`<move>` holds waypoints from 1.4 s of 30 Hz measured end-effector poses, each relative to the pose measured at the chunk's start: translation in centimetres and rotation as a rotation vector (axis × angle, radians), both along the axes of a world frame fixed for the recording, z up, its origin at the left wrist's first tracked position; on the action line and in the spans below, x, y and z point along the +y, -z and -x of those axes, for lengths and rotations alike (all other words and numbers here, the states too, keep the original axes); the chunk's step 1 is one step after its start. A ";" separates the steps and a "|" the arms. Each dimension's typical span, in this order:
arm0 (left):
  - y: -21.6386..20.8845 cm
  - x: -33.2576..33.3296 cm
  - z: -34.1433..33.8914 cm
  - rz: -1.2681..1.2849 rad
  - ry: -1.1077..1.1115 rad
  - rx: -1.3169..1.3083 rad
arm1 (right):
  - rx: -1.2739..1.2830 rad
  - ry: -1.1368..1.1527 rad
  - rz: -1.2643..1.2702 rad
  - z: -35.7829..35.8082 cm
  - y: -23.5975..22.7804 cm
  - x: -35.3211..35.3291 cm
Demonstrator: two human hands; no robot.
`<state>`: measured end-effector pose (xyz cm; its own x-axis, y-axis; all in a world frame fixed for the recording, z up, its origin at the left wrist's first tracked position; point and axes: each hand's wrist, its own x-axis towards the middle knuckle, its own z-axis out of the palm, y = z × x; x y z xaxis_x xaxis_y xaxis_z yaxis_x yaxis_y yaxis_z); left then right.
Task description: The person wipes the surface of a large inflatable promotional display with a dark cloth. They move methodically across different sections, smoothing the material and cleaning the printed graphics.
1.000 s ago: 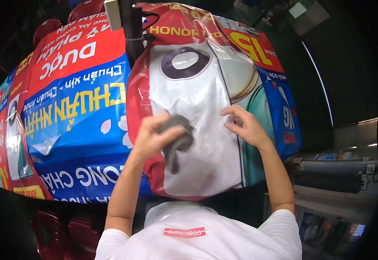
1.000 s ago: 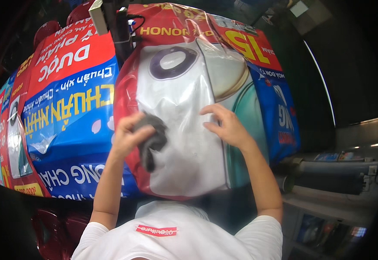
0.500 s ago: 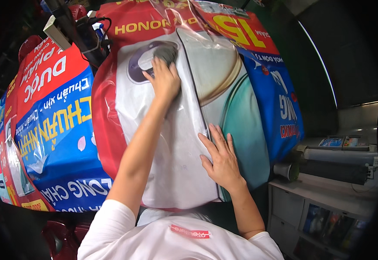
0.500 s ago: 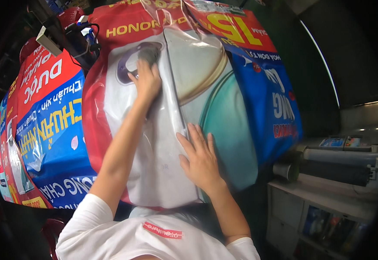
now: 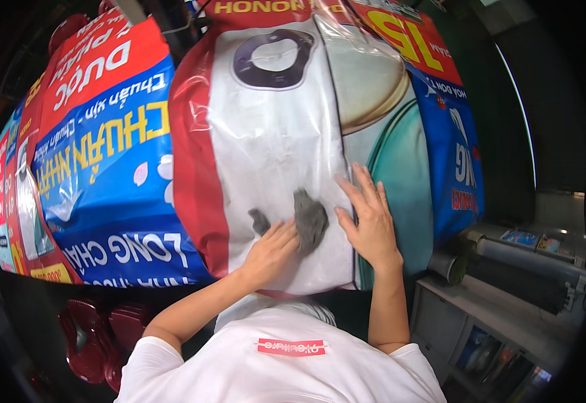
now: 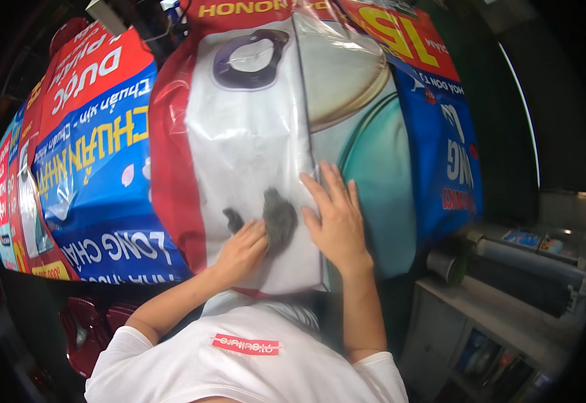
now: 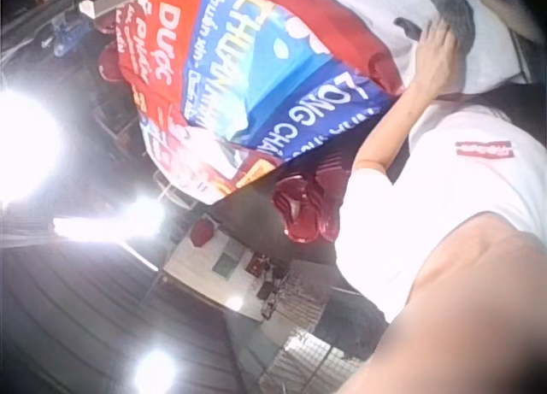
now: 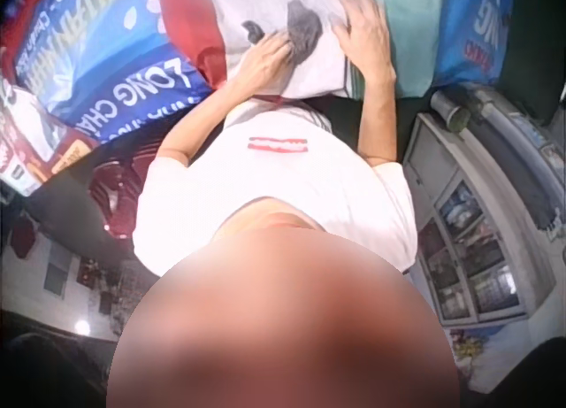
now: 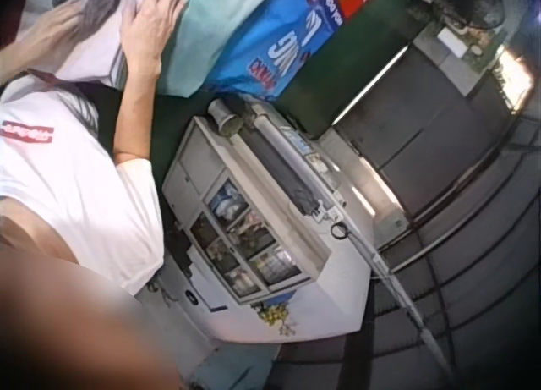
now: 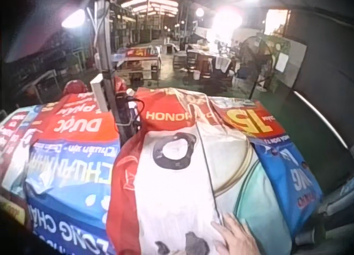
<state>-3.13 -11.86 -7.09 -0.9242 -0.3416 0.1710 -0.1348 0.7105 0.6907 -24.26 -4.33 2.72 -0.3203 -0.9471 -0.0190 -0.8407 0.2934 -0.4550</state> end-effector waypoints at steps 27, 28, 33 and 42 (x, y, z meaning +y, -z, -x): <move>1.3 -6.0 1.9 -0.366 -0.696 0.342 | 0.036 0.029 0.052 -0.4 0.9 0.4; 1.3 -9.7 3.3 -0.278 -0.748 0.422 | 0.059 0.036 0.046 -0.7 0.6 0.6; 2.6 -18.4 10.5 0.360 -0.719 0.075 | 0.141 0.163 -0.014 -4.4 -0.9 4.5; -0.9 -7.8 3.2 0.115 -0.455 -0.146 | 0.252 0.220 0.116 -7.0 1.1 8.4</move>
<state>-6.36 -19.64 -6.19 -0.7030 -0.7025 0.1114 -0.5383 0.6278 0.5622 -17.26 4.11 1.59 -0.4978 -0.8461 0.1906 -0.8533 0.4385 -0.2821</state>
